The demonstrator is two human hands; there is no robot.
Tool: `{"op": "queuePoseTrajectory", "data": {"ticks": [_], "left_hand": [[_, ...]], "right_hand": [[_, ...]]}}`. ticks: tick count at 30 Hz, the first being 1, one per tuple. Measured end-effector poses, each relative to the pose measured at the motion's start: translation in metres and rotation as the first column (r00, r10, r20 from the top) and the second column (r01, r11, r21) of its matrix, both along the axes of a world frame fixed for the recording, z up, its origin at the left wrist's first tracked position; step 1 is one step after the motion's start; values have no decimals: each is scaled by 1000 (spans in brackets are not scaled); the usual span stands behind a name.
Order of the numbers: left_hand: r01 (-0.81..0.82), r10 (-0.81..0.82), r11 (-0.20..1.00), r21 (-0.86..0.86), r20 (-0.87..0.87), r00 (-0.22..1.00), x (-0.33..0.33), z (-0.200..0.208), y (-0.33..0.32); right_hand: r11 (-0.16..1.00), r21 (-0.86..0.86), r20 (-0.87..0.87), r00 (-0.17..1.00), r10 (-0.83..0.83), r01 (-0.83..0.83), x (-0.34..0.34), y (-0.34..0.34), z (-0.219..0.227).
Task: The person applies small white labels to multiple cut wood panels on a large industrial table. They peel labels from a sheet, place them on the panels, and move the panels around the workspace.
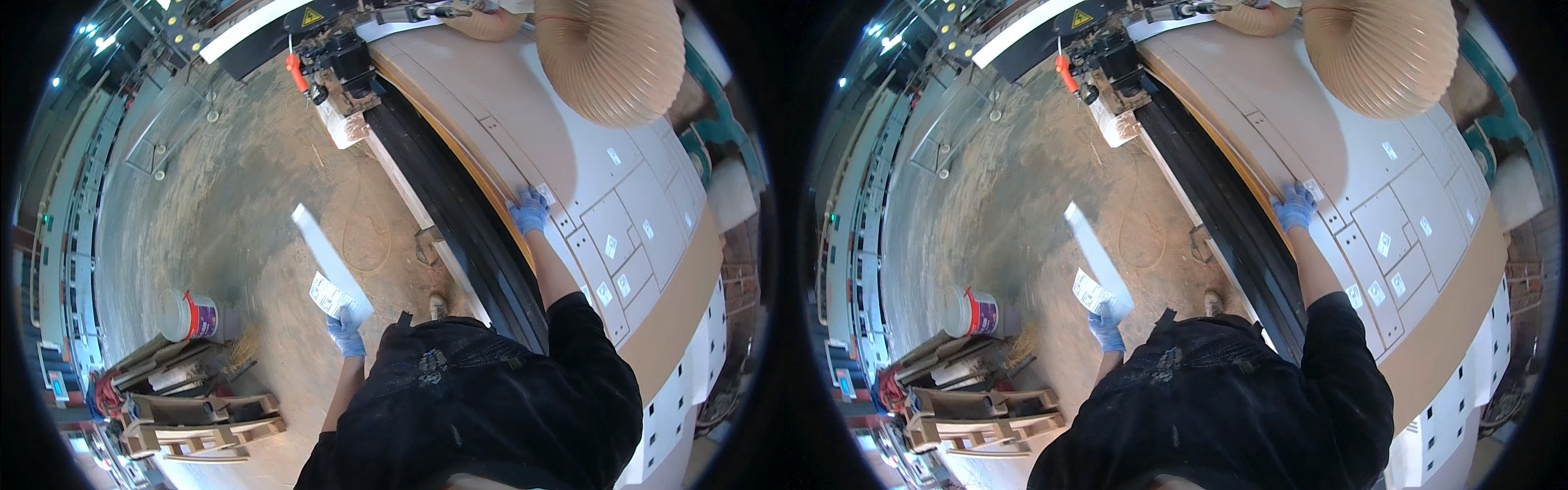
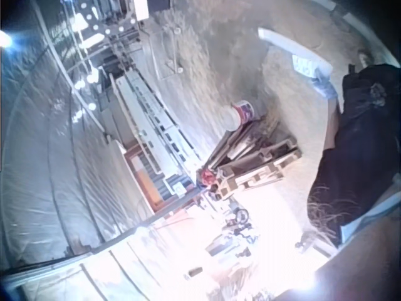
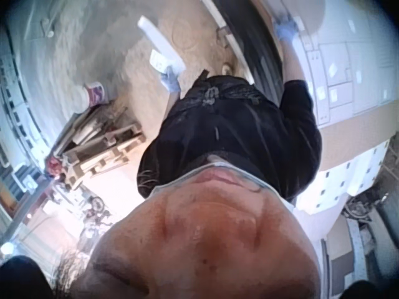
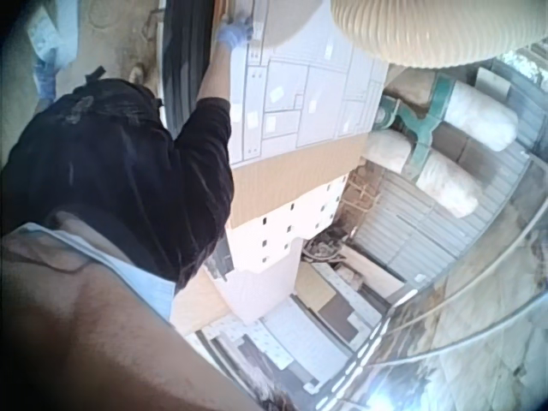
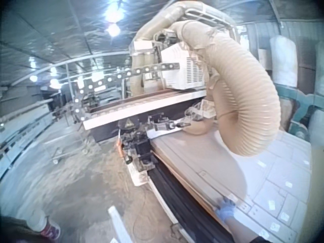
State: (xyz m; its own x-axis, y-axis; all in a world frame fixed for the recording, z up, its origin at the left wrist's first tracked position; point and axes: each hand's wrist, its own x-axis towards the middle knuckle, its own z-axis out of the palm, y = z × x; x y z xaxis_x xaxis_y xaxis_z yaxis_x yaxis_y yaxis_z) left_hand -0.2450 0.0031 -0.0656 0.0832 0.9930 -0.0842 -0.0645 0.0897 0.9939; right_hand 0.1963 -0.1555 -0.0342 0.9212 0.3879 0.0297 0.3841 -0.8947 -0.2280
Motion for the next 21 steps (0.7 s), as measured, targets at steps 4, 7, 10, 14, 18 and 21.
{"op": "queuePoseTrajectory", "data": {"ticks": [4,7,10,14,18,21], "left_hand": [[12,-15,998,-65,-51,999,-4,-7,7],[-19,18,997,-74,-22,1000,-9,-15,23],[-54,57,997,-46,70,996,-9,-26,45],[-20,24,997,-73,49,998,-15,-32,85],[16,-14,996,-84,28,1000,-20,-22,141],[27,-26,999,-33,39,999,-29,-11,186]], "right_hand": [[1000,15,17,1000,-7,7,12,22,-3],[1000,21,30,999,-19,18,19,41,-6],[999,13,20,999,-50,49,27,60,-9],[992,25,16,992,-123,123,31,77,-16],[977,3,22,976,-215,215,27,91,-15],[964,49,100,959,-266,263,14,115,-10]]}}
